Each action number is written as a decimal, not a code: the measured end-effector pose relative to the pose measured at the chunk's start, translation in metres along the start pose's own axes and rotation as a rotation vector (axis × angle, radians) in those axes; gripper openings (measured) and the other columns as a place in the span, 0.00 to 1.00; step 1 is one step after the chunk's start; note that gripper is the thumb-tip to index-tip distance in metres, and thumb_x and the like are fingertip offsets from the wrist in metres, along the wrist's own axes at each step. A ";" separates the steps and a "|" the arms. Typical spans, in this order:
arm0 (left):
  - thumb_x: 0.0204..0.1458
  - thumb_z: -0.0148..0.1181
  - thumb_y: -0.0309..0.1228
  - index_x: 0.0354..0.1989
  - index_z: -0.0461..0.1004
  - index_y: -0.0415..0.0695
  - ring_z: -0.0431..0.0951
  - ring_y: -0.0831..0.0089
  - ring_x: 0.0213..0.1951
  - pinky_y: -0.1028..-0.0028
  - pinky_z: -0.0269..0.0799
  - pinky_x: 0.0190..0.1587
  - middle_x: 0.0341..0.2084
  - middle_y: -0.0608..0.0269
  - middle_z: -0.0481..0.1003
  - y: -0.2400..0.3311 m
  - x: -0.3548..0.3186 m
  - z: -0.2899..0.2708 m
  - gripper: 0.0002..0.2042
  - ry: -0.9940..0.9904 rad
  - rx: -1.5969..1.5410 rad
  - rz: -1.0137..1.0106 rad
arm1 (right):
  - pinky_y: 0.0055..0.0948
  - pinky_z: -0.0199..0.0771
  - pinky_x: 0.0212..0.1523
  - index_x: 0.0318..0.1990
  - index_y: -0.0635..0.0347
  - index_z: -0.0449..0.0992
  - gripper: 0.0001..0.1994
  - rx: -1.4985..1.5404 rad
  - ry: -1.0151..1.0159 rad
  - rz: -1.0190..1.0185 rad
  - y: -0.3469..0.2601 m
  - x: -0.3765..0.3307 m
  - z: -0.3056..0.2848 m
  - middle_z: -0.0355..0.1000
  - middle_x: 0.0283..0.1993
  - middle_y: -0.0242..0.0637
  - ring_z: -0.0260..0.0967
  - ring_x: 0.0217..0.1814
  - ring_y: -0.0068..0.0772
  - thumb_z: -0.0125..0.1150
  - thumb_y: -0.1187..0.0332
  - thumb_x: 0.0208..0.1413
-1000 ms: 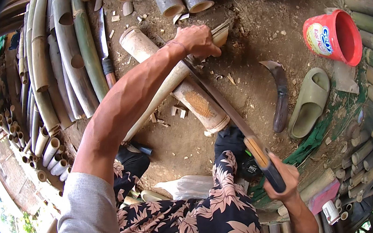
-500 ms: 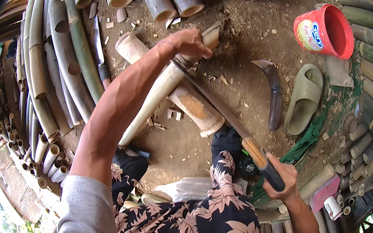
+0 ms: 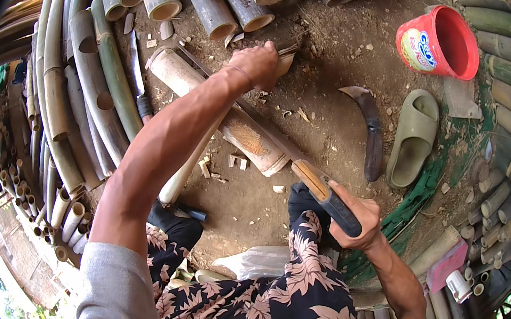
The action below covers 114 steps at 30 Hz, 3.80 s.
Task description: The person carves a hole in a bamboo pole with a hooked knife, measures lengths of several bamboo poles using a tape measure, and cuts a smaller bamboo pole with a handsaw.
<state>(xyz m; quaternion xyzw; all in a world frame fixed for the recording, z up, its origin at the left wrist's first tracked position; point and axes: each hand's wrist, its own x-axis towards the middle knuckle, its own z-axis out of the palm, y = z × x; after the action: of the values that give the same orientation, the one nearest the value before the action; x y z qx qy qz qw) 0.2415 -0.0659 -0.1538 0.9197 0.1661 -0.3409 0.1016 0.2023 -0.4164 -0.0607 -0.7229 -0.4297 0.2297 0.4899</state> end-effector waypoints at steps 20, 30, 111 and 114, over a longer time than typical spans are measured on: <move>0.43 0.63 0.30 0.56 0.67 0.35 0.78 0.67 0.34 0.67 0.81 0.38 0.35 0.54 0.76 0.072 -0.061 -0.122 0.28 -0.119 -0.645 0.843 | 0.35 0.83 0.36 0.61 0.70 0.68 0.35 0.049 0.073 -0.123 -0.003 0.047 0.052 0.78 0.44 0.55 0.81 0.34 0.45 0.65 0.76 0.38; 0.53 0.63 0.37 0.52 0.62 0.34 0.79 0.64 0.34 0.64 0.82 0.38 0.38 0.55 0.72 0.020 -0.136 -0.027 0.25 -0.069 -2.198 0.118 | 0.48 0.61 0.61 0.68 0.61 0.60 0.44 -0.598 -0.255 -0.176 0.038 0.023 0.042 0.61 0.56 0.46 0.62 0.55 0.47 0.72 0.53 0.44; 0.55 0.63 0.47 0.63 0.62 0.37 0.69 0.49 0.58 0.57 0.65 0.64 0.57 0.41 0.68 -0.012 -0.166 0.109 0.33 1.003 -0.445 -0.110 | 0.47 0.70 0.53 0.67 0.60 0.58 0.45 -0.794 -0.187 0.560 0.034 -0.173 0.059 0.65 0.55 0.46 0.65 0.55 0.56 0.74 0.58 0.41; 0.54 0.63 0.52 0.64 0.62 0.35 0.67 0.51 0.61 0.56 0.61 0.66 0.57 0.40 0.68 0.065 -0.237 0.107 0.37 0.729 -1.018 0.140 | 0.41 0.69 0.58 0.68 0.66 0.55 0.50 -0.448 -0.002 0.508 0.001 -0.139 0.018 0.65 0.57 0.49 0.68 0.57 0.48 0.79 0.61 0.37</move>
<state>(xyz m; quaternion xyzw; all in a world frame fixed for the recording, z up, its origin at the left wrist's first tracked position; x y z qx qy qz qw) 0.0337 -0.2136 -0.0721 0.8220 0.2710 0.1238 0.4853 0.1159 -0.5250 -0.0816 -0.8963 -0.2761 0.2451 0.2455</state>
